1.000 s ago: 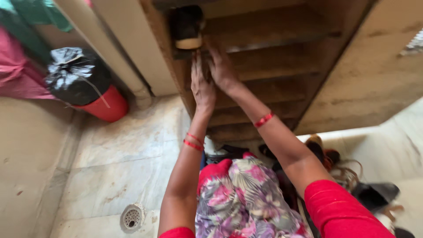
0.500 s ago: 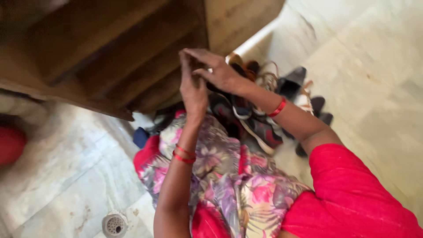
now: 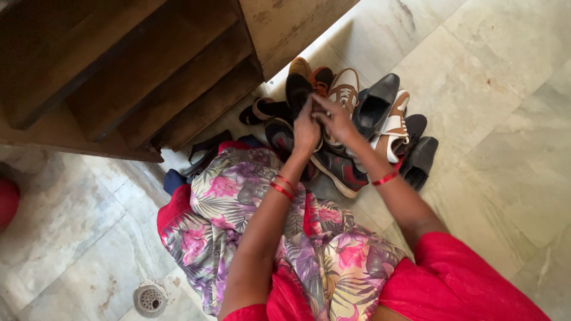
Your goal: The person sits on the floor and re-laces a black sneaker, threading the laces through the eyelets and tying them. They then use a brush to clean the shoe's upper surface.
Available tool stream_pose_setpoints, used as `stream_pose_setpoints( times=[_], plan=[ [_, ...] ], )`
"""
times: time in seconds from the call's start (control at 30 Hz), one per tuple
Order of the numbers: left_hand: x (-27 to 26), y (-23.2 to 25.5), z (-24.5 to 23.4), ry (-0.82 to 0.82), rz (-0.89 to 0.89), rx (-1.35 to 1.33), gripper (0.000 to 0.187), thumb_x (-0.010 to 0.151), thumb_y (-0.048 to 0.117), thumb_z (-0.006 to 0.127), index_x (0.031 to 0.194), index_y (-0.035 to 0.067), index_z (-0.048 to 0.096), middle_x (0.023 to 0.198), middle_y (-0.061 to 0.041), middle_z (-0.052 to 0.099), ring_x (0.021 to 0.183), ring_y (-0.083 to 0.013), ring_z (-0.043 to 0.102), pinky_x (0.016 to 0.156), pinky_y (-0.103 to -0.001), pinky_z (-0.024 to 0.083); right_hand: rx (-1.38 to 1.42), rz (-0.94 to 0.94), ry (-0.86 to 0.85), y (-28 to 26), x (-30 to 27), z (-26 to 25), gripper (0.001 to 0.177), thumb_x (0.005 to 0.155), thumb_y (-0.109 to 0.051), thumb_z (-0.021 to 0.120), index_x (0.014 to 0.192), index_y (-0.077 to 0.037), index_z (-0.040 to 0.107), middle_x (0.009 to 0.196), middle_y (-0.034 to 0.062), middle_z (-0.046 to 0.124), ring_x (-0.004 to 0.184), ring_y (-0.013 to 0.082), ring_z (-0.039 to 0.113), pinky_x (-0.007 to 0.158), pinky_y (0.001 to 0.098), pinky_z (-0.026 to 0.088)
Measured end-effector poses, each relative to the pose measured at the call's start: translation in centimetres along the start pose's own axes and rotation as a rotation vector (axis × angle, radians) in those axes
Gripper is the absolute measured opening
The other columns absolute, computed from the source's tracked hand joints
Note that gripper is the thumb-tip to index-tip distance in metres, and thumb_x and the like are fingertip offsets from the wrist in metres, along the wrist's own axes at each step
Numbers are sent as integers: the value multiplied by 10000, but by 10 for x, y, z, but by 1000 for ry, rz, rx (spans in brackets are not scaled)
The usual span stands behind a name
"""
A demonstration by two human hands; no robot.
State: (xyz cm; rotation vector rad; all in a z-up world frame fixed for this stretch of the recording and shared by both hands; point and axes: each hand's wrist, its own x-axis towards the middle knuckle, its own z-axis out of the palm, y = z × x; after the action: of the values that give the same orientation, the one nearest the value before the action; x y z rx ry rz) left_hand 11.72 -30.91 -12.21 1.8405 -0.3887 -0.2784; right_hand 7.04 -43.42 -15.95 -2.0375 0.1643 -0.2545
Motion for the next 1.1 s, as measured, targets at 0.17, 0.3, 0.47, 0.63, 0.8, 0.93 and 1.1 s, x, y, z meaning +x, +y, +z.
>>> stream_pose_setpoints(
  times=[0.17,0.3,0.47,0.63,0.8,0.93,1.1],
  plan=[
    [-9,4,0,-135,-198,267,655,912,110,526,1543,33,367,1427,-279,538,1298,-442,537,1066,-460,449,345,87,-42,35,-30,47,449,1057,-118,540,1501,-55,543,1514,186,579,1373,281,568,1181,407,425],
    [-8,36,-17,-299,-374,375,644,964,235,500,1553,34,330,1503,-268,467,1367,-444,465,1122,-460,390,-590,89,-170,42,-49,71,590,857,-146,638,1427,-33,533,1445,245,544,1327,400,462,1080,597,280],
    [-5,68,-31,-407,-558,385,678,944,233,492,1588,97,334,1466,-275,513,1375,-424,494,1145,-436,405,-684,-161,-46,45,-52,81,550,853,-165,663,1368,-1,560,1224,173,654,1228,357,539,1127,640,263],
    [-9,81,-46,-138,-593,155,514,909,196,602,1397,36,578,1302,-264,668,1218,-404,637,1002,-438,520,-766,-158,-85,50,-49,83,381,828,-157,706,1196,-64,671,1005,86,680,1064,272,621,1099,564,330],
    [-10,76,-55,120,-716,-612,316,986,170,625,1251,-3,626,1016,-123,615,940,-313,553,851,-481,433,-745,-321,41,37,-59,83,291,754,-117,715,1043,-85,714,989,57,691,1036,253,638,898,525,374],
    [-19,57,-67,152,-744,-1114,251,965,120,593,1214,120,623,1135,-35,654,1165,-228,600,1069,-394,459,-720,-497,173,3,-57,86,244,789,-96,729,1027,-66,685,1057,60,693,1120,234,634,905,486,397],
    [-21,23,-82,203,-511,-1452,290,961,220,639,1196,52,617,1268,-78,587,1239,-261,514,1158,-430,354,-651,-678,259,-47,-47,92,343,729,-102,718,1065,-36,690,1125,101,708,1151,251,632,926,509,400]
  ],
)
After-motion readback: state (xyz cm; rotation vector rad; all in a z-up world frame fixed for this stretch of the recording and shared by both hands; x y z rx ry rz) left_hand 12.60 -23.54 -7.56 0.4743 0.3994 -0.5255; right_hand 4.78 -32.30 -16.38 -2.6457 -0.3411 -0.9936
